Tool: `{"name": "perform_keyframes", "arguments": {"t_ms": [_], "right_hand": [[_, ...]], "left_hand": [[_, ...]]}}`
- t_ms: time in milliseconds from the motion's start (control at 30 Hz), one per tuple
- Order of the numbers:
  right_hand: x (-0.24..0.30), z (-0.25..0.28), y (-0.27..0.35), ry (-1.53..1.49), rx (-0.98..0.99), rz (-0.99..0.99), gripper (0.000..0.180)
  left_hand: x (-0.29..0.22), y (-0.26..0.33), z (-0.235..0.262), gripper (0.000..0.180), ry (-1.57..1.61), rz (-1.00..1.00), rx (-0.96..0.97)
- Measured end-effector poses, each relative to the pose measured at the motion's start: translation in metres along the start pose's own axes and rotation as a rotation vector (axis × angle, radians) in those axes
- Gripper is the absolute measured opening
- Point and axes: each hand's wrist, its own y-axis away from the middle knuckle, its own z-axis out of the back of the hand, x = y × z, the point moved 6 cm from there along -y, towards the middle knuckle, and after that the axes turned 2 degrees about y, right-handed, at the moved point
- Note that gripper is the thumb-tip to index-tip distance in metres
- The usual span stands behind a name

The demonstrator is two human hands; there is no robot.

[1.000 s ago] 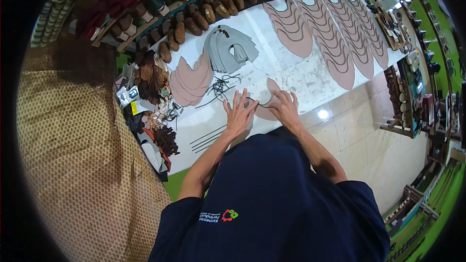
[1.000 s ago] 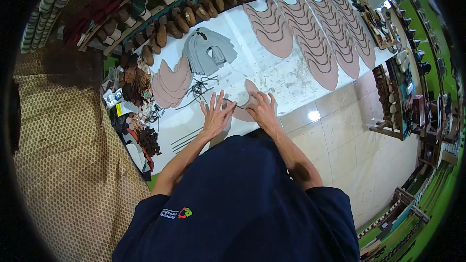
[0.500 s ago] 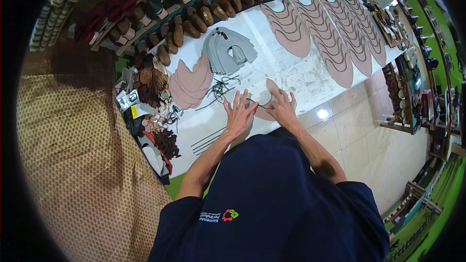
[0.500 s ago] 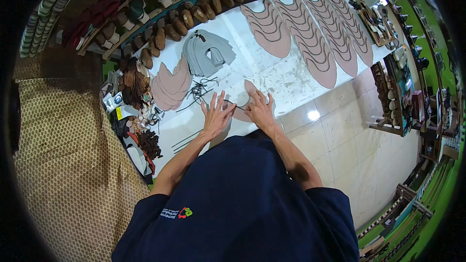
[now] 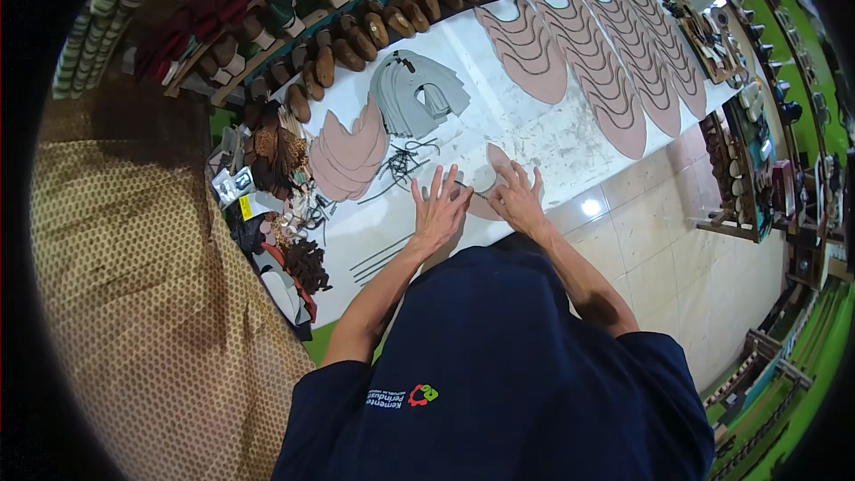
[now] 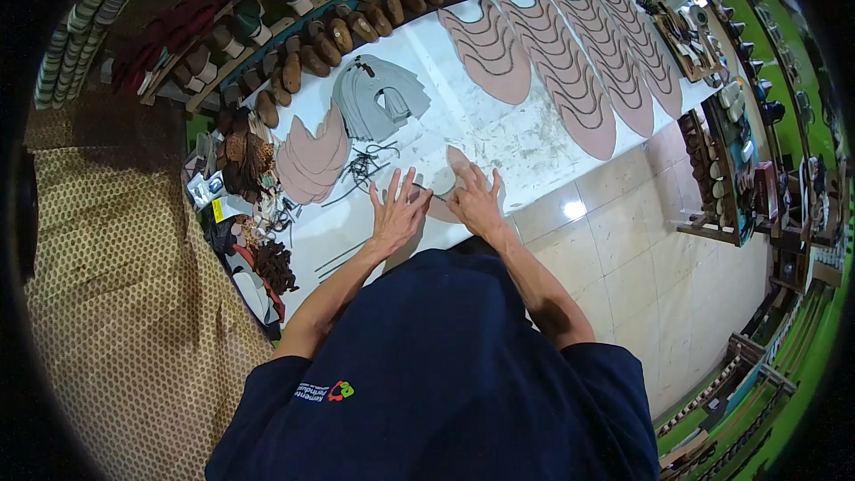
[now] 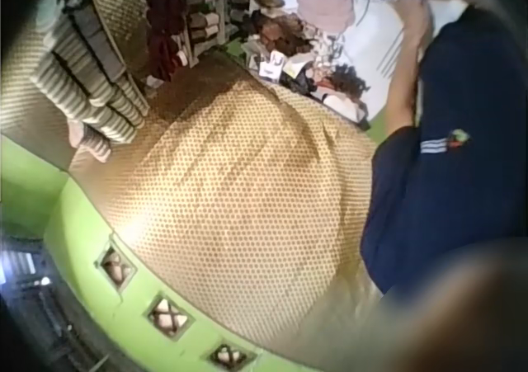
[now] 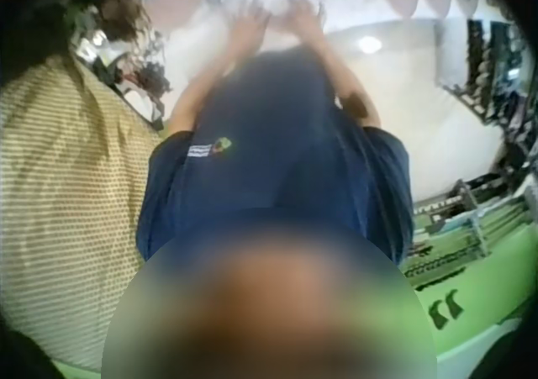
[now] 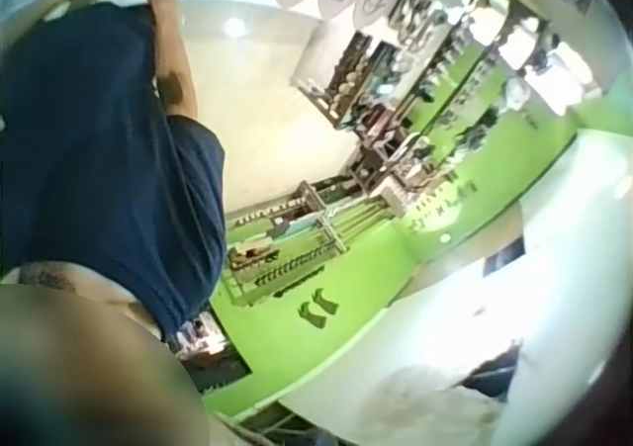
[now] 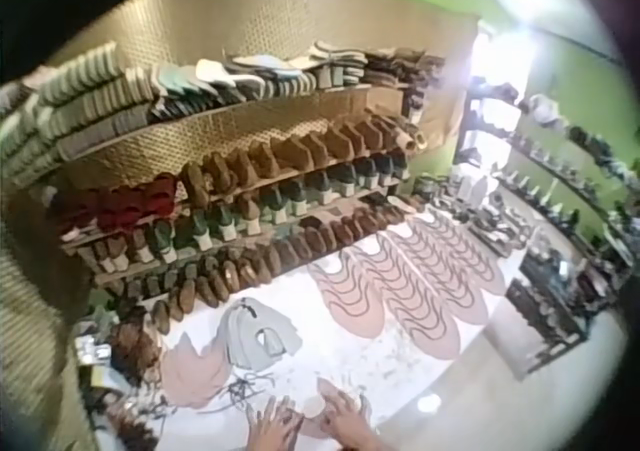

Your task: Inspecting and smoothing shoe upper components on a production table.

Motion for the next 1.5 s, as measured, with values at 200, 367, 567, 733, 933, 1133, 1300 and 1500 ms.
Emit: {"name": "perform_keyframes", "arguments": {"t_ms": [200, 367, 567, 733, 933, 1133, 1300, 1500], "right_hand": [[-0.007, -0.002, -0.007, 0.123, -0.069, 0.084, 0.022], [-0.007, 0.000, -0.010, 0.138, -0.019, 0.074, 0.021], [-0.008, 0.001, -0.014, 0.120, -0.023, 0.072, 0.021], [-0.013, -0.004, -0.019, 0.167, -0.043, 0.116, 0.021], [-0.013, -0.005, -0.025, 0.196, -0.039, 0.152, 0.021], [-0.015, -0.005, -0.027, 0.190, -0.031, 0.163, 0.021], [-0.016, -0.007, -0.029, 0.204, -0.024, 0.163, 0.020], [-0.010, -0.002, -0.032, 0.184, 0.054, 0.142, 0.020]], "left_hand": [[-0.010, -0.002, 0.007, 0.040, -0.057, -0.043, -0.061], [-0.013, -0.001, 0.006, 0.044, 0.028, 0.062, -0.053], [-0.014, 0.001, 0.003, 0.048, -0.017, 0.021, 0.052], [-0.019, -0.008, 0.008, 0.051, -0.062, -0.065, 0.083], [-0.020, -0.004, 0.005, 0.054, -0.050, -0.008, 0.086], [-0.022, -0.002, 0.002, 0.052, 0.023, 0.020, 0.101], [-0.024, -0.003, 0.001, 0.049, -0.068, -0.031, 0.097], [-0.027, 0.004, 0.002, 0.045, -0.015, 0.038, 0.076]]}}
